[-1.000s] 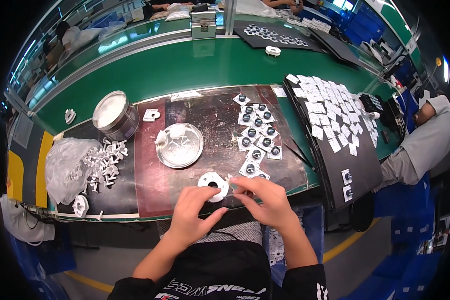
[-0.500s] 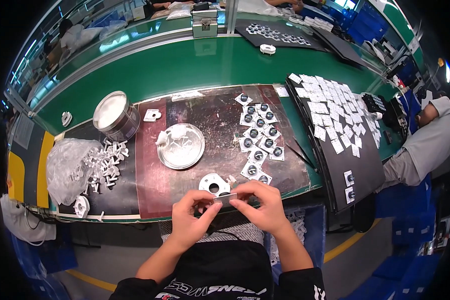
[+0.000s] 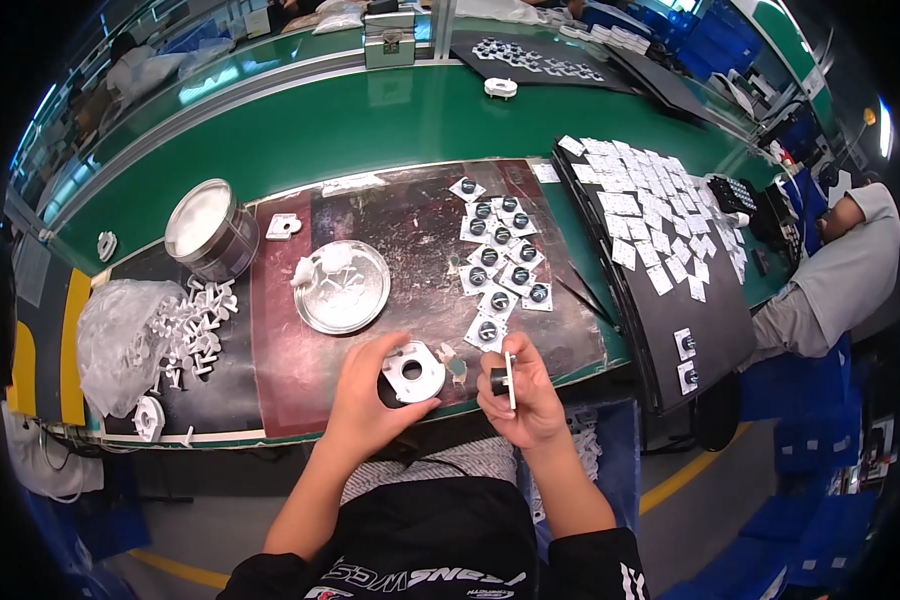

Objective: Assembling various small plastic and metal components for light fixtures at a factory workstation.

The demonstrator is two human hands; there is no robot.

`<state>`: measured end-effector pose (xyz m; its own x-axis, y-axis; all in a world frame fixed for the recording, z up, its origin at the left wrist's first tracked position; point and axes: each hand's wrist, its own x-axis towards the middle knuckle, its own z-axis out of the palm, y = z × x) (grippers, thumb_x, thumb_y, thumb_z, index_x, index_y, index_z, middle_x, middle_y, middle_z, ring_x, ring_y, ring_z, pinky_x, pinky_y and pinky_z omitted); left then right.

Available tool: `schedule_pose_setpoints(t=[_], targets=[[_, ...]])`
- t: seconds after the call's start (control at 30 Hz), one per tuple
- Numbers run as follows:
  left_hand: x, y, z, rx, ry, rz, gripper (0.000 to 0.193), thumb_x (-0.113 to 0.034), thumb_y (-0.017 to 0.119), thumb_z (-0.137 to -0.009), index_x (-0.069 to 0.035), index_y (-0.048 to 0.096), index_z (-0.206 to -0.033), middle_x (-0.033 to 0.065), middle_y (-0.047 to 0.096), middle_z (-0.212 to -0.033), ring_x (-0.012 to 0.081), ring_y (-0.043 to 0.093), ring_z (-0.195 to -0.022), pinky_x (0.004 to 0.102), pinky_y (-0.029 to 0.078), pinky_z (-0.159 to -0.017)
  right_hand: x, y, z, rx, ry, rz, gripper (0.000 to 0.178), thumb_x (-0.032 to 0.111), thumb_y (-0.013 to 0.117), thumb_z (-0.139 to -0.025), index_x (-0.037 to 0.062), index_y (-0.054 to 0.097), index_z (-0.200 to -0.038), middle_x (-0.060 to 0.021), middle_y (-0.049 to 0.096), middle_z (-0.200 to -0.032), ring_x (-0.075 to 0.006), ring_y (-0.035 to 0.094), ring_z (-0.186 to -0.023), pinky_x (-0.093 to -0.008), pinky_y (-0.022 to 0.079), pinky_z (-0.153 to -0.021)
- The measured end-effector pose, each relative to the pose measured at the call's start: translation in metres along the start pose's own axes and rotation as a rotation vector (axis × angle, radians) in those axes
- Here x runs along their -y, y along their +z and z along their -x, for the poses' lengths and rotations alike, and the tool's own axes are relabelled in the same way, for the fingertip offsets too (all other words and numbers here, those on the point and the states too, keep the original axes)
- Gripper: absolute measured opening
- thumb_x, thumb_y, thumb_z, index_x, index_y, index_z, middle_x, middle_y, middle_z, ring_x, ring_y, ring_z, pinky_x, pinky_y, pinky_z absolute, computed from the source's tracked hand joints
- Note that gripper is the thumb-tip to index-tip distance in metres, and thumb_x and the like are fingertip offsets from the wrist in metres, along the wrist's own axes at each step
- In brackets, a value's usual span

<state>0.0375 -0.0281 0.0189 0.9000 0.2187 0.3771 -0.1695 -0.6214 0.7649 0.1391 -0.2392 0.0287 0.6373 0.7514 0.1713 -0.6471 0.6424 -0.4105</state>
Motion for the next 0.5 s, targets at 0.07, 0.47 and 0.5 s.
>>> schedule_pose_setpoints(t=[0.07,0.47,0.5], targets=[[0.0,-0.007,-0.001,0.011,-0.042,0.067,0.091,-0.017,0.096,-0.064,-0.005,0.053,-0.144,0.0153,0.065,-0.132,0.0366,0.06,-0.121,0.0455,0.046,-0.107,0.003,-0.001,-0.001,-0.105,0.031,0.288,0.035,0.006,0.076,-0.095,0.0059,0.058,-0.126,-0.0058,0.067,-0.099,-0.0108,0.064,-0.081,-0.0228,0.052,-0.067],[0.002,-0.013,0.0,0.105,-0.103,0.223,0.083,-0.009,0.089,-0.068,-0.006,0.055,-0.144,0.017,0.063,-0.135,0.0366,0.059,-0.126,0.0439,0.049,-0.107,0.0,0.015,-0.052,-0.226,0.289,1.059,0.019,0.001,0.076,-0.094,-0.0043,0.072,-0.112,-0.0075,0.075,-0.1,-0.0093,0.069,-0.09,-0.024,0.056,-0.079],[0.002,-0.014,-0.001,0.102,-0.106,0.224,0.083,-0.009,0.089,-0.068,-0.006,0.055,-0.144,0.017,0.063,-0.135,0.0366,0.059,-0.126,0.0439,0.049,-0.107,-0.001,0.013,-0.054,-0.222,0.302,1.144,0.019,0.003,0.076,-0.094,-0.0041,0.072,-0.112,-0.006,0.075,-0.098,-0.0066,0.067,-0.086,-0.0221,0.054,-0.074]])
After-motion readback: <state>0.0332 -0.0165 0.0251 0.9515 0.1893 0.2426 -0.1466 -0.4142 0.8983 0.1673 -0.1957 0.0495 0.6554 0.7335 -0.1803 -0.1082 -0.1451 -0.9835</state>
